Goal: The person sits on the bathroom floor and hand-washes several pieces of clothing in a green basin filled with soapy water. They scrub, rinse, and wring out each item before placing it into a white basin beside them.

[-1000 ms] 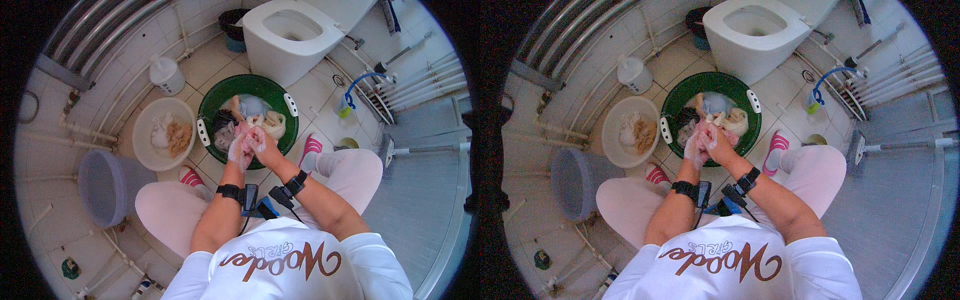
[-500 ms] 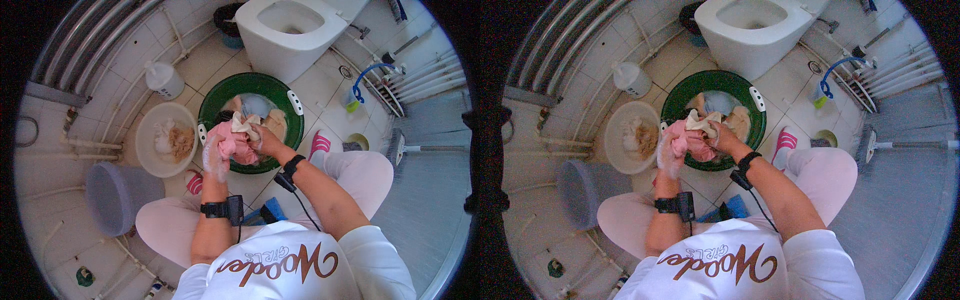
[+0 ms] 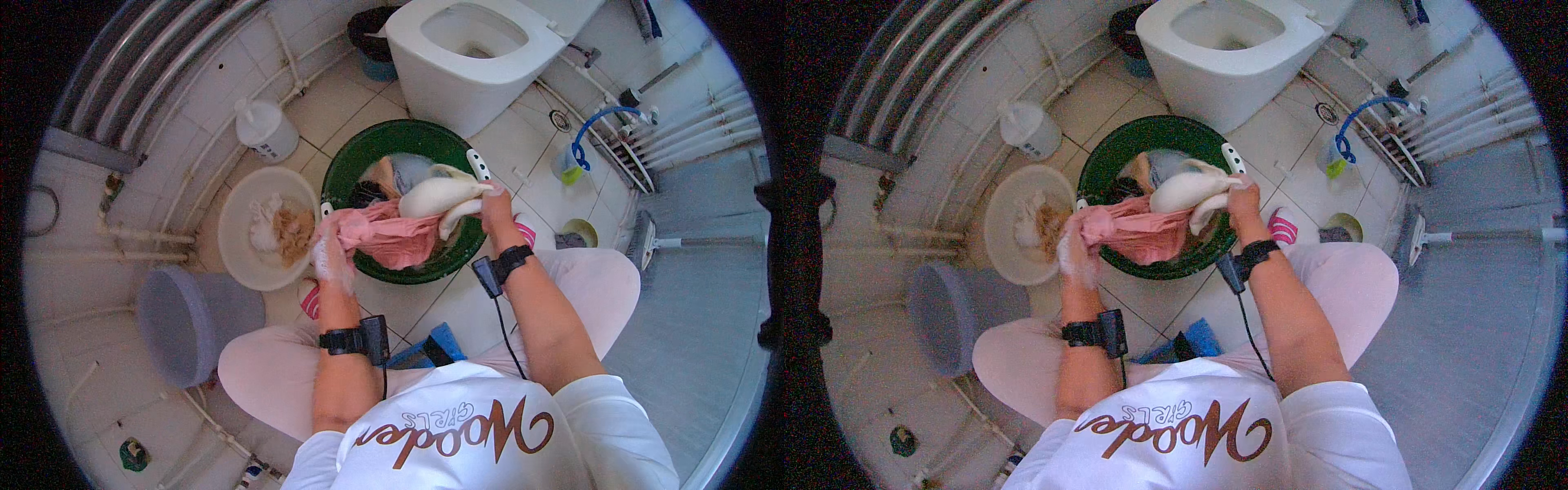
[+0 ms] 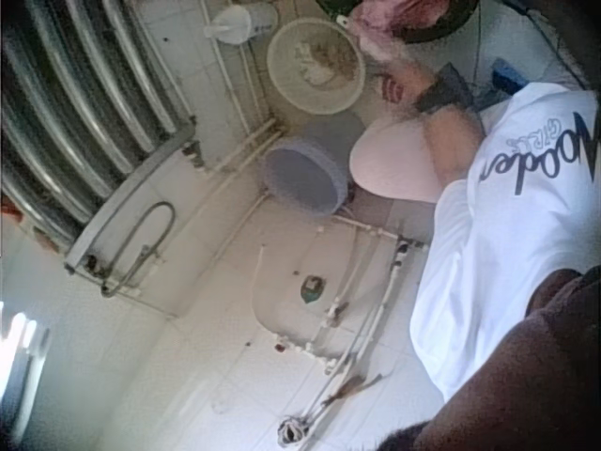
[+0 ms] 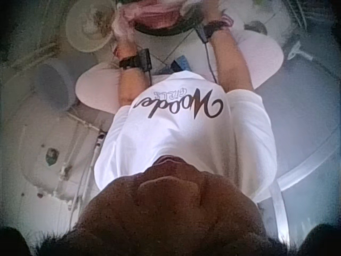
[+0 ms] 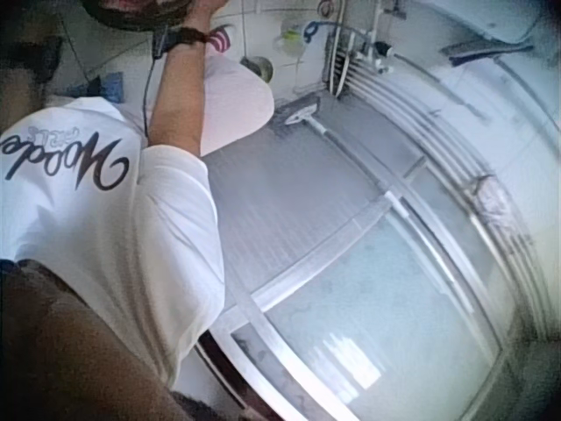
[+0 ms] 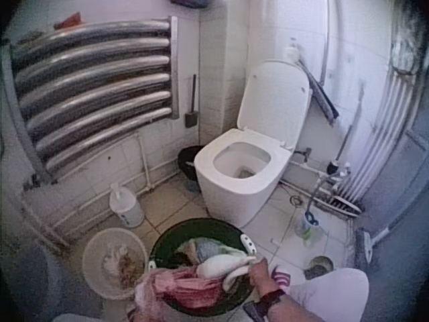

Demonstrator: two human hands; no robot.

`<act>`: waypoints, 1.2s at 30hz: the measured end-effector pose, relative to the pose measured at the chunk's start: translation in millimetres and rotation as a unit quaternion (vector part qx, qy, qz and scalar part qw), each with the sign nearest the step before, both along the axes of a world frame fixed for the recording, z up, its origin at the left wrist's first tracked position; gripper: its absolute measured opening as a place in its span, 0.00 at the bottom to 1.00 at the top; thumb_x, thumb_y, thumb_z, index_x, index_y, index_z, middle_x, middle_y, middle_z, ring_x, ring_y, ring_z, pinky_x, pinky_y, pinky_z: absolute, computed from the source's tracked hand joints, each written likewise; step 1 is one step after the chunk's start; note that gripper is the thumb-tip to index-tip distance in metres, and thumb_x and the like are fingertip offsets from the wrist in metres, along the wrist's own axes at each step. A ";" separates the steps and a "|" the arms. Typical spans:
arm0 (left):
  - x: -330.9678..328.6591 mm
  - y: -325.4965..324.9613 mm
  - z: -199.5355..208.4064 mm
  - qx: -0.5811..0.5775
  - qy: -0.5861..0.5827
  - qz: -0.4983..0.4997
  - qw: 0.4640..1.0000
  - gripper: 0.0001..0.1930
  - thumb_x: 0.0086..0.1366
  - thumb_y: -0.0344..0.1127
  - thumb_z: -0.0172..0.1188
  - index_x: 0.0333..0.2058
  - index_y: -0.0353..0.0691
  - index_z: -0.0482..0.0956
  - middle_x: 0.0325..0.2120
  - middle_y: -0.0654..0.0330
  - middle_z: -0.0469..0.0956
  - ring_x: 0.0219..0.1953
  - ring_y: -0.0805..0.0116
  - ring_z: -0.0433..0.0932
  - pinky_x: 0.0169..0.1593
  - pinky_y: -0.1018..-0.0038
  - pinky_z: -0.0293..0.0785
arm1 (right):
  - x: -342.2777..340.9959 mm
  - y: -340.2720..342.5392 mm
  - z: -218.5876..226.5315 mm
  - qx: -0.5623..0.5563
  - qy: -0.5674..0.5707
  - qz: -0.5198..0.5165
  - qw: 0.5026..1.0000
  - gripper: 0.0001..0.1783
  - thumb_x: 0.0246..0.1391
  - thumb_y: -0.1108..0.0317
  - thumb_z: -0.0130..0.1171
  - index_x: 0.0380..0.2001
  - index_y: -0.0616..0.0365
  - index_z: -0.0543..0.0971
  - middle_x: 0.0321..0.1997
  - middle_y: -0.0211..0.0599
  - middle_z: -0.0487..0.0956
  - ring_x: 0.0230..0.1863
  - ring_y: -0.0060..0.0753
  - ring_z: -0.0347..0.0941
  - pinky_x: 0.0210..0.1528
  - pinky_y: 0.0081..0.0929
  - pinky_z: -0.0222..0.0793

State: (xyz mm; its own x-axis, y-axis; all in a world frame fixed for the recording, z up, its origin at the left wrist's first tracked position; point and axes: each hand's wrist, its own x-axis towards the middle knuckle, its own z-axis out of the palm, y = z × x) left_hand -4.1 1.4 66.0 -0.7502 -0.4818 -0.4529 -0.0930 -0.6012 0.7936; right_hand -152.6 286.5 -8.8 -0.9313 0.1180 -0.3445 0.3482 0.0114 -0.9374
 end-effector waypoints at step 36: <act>-30.1 46.7 -68.8 -0.094 -0.059 -0.108 0.988 0.19 0.65 0.31 0.53 0.54 0.33 0.71 0.50 0.57 0.73 0.51 0.65 0.71 0.56 0.72 0.66 | -23.2 -36.4 -129.6 0.329 0.034 0.468 0.819 0.37 0.57 0.59 0.57 0.68 0.39 0.56 0.69 0.54 0.58 0.67 0.53 0.58 0.66 0.34 0.56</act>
